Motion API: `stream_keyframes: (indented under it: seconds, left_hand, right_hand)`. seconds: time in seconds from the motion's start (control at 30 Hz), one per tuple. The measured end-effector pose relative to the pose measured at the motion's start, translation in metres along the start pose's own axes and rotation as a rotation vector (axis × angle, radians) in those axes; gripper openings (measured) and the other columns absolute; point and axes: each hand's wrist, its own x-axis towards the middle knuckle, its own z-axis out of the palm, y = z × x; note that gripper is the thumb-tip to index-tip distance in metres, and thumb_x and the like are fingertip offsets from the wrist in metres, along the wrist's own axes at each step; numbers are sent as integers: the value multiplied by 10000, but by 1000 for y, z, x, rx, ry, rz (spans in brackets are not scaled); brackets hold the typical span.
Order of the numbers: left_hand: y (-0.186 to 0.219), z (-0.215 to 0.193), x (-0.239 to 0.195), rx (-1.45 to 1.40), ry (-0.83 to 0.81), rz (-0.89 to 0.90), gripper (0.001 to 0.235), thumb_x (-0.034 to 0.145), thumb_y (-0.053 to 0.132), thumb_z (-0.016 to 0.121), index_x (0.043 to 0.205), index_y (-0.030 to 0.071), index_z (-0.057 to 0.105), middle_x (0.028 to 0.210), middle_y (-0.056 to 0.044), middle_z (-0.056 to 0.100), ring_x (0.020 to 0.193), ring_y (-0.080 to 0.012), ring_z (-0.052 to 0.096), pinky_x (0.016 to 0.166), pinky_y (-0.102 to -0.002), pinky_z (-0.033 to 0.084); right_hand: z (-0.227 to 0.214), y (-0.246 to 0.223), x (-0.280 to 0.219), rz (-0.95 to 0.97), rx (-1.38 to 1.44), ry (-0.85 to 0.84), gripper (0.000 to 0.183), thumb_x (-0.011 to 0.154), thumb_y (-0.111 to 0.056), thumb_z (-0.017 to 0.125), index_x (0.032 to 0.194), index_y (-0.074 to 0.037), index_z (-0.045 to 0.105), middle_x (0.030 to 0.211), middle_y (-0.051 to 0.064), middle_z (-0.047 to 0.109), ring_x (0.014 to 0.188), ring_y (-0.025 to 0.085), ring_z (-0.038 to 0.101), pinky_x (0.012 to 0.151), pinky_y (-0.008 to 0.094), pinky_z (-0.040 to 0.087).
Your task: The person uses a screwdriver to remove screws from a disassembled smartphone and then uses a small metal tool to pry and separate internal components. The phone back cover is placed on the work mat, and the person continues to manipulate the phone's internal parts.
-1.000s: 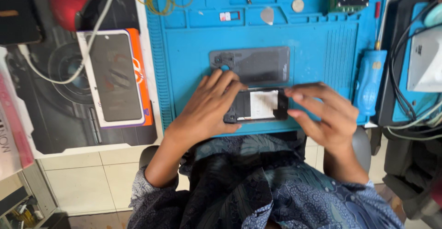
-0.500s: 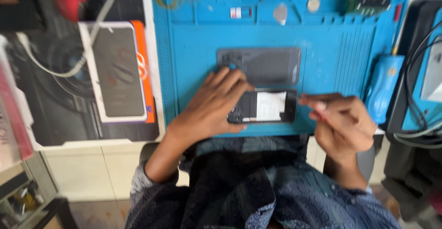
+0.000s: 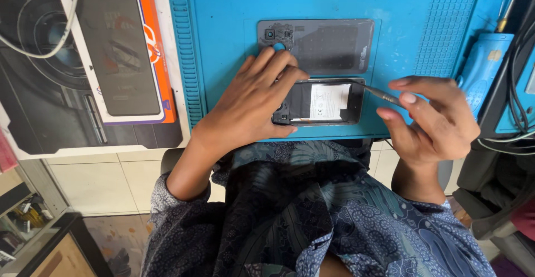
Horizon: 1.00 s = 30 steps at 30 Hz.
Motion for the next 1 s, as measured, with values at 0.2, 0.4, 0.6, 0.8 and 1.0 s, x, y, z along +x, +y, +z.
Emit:
stream_keyframes:
  seconds: [0.2, 0.4, 0.6, 0.8, 1.0]
  left_hand:
    - [0, 2, -1, 11, -1, -12, 801, 582, 347, 946, 1225, 12, 605, 1192, -100, 492, 1183, -303, 486, 1010, -473, 425]
    - [0, 7, -1, 41, -12, -20, 828, 562, 356, 960, 1220, -12, 619, 1179, -98, 484, 1166, -296, 496, 1001, -467, 440]
    - [3, 9, 0, 24, 5, -5, 837, 564, 347, 957, 1235, -32, 629, 1196, -95, 491, 1190, -297, 498, 1040, -449, 446]
    - [5, 8, 3, 22, -34, 28, 832, 621, 350, 947, 1278, -43, 619, 1219, -110, 485, 1205, -306, 491, 1060, -449, 438]
    - [6, 8, 0, 142, -27, 115, 915, 677, 484, 902, 1336, -57, 569, 1271, -138, 479, 1239, -329, 479, 1098, -473, 426]
  right_hand:
    - [7, -6, -19, 125, 90, 73, 335, 915, 252, 736, 1145, 18, 664, 966, 184, 587, 863, 306, 741, 693, 320, 646]
    - [7, -8, -14, 132, 84, 49, 415, 951, 307, 552, 1251, 24, 599, 981, 198, 618, 876, 338, 768, 695, 336, 649]
    - [1, -7, -1, 131, 51, -52, 330, 963, 207, 537, 1268, 86, 505, 989, 244, 711, 844, 342, 749, 650, 371, 538]
    - [-5, 2, -5, 16, 99, 9, 337, 813, -130, 848, 1056, 40, 688, 933, 223, 556, 866, 318, 650, 663, 313, 604]
    - [-7, 5, -8, -10, 116, 47, 242, 857, 196, 773, 1055, 84, 688, 888, 187, 582, 853, 318, 714, 609, 279, 571]
